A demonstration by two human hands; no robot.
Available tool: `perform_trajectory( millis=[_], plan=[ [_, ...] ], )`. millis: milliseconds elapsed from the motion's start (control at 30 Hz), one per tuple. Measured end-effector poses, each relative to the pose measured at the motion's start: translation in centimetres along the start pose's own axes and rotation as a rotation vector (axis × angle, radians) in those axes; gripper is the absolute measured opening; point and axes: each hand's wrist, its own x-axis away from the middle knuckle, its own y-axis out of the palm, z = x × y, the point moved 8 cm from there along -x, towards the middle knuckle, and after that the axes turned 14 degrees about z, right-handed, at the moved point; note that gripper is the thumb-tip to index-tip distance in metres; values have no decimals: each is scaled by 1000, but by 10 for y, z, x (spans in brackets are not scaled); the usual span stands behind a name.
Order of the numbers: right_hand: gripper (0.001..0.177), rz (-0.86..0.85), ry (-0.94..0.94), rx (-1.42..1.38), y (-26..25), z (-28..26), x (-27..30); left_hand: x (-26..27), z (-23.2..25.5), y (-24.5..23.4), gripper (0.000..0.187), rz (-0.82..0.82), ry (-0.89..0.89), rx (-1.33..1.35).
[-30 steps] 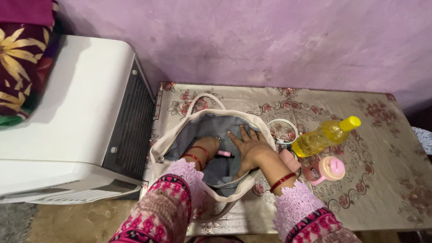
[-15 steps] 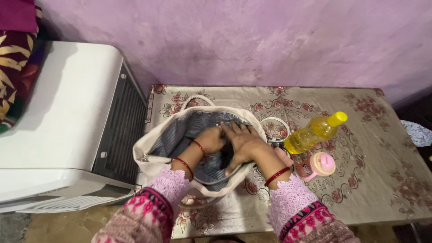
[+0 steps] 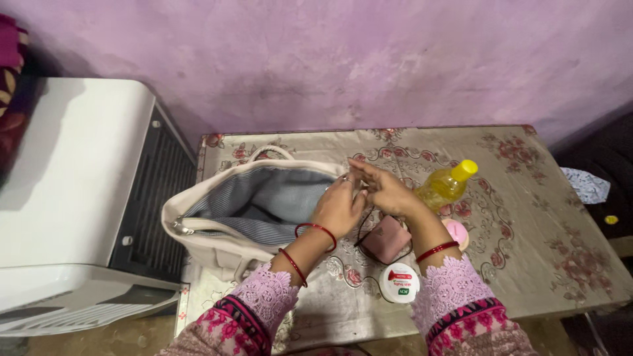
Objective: The person picks up a beige handbag from a nearby appliance, opens it on the table, and places items into it one at a time, including a wallet, keys, cables, a small tin, and a pink pouch, arranging them inside. At the end they handle a hair tie and coil a cable while the packed bag rests on the table.
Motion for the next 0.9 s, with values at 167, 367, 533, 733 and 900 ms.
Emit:
perform_trajectory(
  millis=[167,367,533,733,900],
  plan=[
    [71,238,59,-43,-56,14,16,10,7,24,69,-141,242,-305],
    [46,462,234,147,-96,72,47,16,8,36,53,-263,266,-527],
    [42,374,335,449,-90,146,48,7,12,40,84,-527,47,-751],
    [28,288,-75,764,-62,173,20,-7,16,60,63,-447,275,-953],
    [25,175,55,925,-50,194,8,-8,-1,92,48,-462,439,-951]
  ],
)
